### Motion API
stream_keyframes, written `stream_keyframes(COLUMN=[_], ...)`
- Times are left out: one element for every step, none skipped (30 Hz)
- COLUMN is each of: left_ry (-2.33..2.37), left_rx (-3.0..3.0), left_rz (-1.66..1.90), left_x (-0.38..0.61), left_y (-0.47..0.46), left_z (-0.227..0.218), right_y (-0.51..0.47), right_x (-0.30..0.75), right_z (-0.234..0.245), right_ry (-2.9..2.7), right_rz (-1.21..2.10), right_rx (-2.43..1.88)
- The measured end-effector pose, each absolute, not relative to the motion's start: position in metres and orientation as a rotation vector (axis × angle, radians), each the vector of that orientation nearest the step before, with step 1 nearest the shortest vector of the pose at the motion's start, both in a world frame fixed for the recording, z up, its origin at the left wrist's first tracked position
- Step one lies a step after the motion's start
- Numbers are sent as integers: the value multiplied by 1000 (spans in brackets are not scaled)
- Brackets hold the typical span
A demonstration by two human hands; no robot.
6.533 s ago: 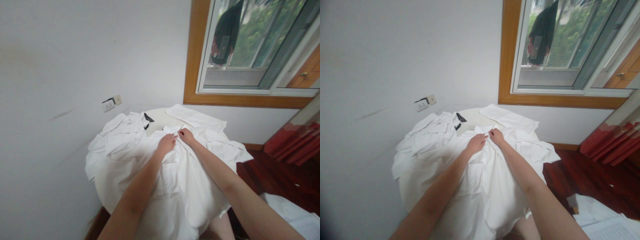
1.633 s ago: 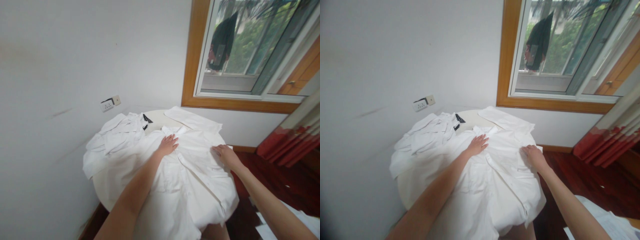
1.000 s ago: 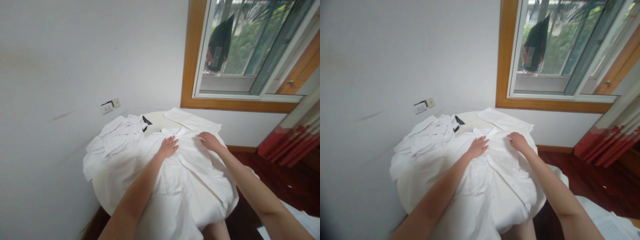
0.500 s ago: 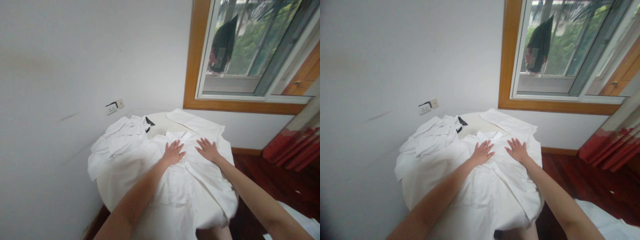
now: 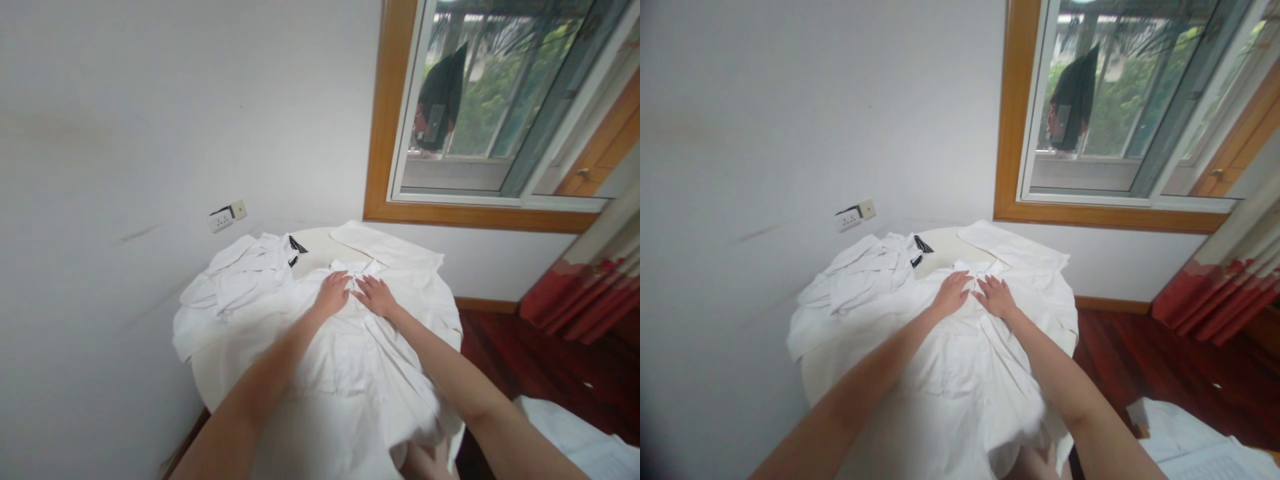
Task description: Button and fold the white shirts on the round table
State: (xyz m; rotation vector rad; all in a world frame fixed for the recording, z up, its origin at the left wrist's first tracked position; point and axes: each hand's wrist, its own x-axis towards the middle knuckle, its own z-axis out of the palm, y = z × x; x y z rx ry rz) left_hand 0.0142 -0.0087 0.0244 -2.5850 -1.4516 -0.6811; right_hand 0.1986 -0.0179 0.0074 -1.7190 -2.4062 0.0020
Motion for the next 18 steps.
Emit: stream_keyframes(left_ry=[-1495, -1568, -1662, -1763, -1855, -1901, -1934, -1956, -1967, -1973, -1976, -1976, -1975, -1972, -1968, -1960, -1952, -1946], left_rx=[-2523, -2442, -2357, -2291, -2255, -2230, -2214, -2209, -2211, -2215, -2222, -2229, -2237, -2246, -2254, -2259, -2254, -2235], left_rz=[-678, -640, -548, -400, -223, -162, -101, -53, -22, 16, 52, 84, 111, 132, 147, 153, 144, 118], left_x=[3, -9, -22, -35, -47, -58, -68, -76, -81, -85, -87, -88, -88, -88, -87, -87, -87, -88], left_y=[-6, -2, 2, 7, 11, 15, 19, 22, 25, 28, 30, 31, 33, 34, 36, 37, 38, 39], left_z=[32, 39, 47, 54, 60, 65, 68, 70, 70, 70, 69, 68, 68, 68, 69, 72, 74, 78], right_y=[-17, -17, -17, -17, -17, -17, -17, -17, -17, -17, -17, -17, -16, -16, -16, -16, -16, -16], right_x=[199, 201, 203, 204, 205, 205, 205, 205, 205, 205, 205, 205, 205, 205, 205, 206, 206, 206], right_z=[5, 3, 2, 2, 2, 2, 2, 2, 1, 1, 1, 1, 1, 1, 1, 1, 1, 1], right_ry=[-2418, -2428, -2433, -2434, -2431, -2428, -2426, -2425, -2423, -2422, -2419, -2416, -2414, -2416, -2418, -2420, -2423, -2425], right_rz=[9, 18, 25, 27, 26, 24, 23, 22, 21, 22, 23, 24, 27, 31, 37, 42, 50, 58], right_rx=[-1710, -1700, -1690, -1682, -1678, -1680, -1682, -1683, -1681, -1678, -1673, -1670, -1667, -1665, -1664, -1663, -1662, -1661])
